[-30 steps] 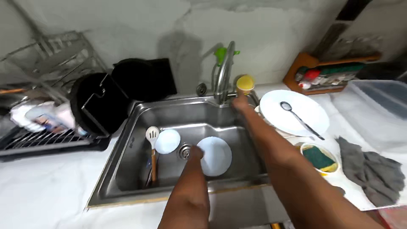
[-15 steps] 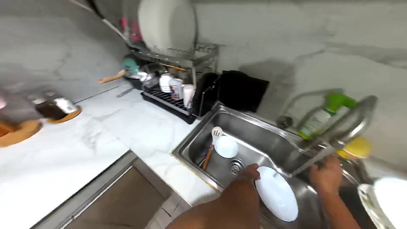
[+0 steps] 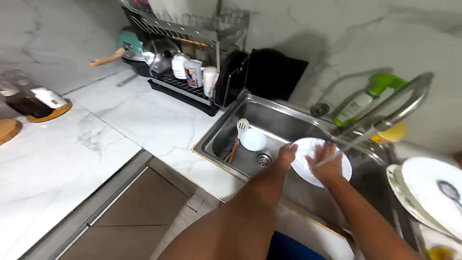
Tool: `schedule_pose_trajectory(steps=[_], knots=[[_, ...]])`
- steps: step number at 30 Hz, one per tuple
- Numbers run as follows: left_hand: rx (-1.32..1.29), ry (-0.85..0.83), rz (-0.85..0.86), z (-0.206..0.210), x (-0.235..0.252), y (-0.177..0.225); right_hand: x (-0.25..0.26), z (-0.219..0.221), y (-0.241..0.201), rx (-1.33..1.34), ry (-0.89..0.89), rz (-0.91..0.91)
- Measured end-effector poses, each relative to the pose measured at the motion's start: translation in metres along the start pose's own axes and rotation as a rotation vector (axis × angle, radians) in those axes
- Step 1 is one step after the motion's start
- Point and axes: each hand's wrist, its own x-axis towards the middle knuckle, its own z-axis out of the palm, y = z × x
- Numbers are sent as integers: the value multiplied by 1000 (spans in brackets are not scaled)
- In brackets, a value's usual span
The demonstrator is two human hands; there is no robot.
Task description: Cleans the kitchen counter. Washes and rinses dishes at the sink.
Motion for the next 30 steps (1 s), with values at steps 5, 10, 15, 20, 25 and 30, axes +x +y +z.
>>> schedule_pose_trajectory(steps=[5,10,15,20,25,30], knots=[[-183,17,-48,-5,4,-6,-4,-9,-42,160,-422,-284],[-63,-78,-150,-25,10,-6,-66,-70,6,-66,-360,-514],[-486,-456,-484,-16,7,-9,-61,-129,9,465,-111,-217],[-272,-386,-323,0,-1,3,-30,-110,18,774,62,495],[29,-45,-7,12,-27,8,-5,-72,-2,488,100,611],[66,108,-80,8,-42,16,8,-43,-57,194,2,140]])
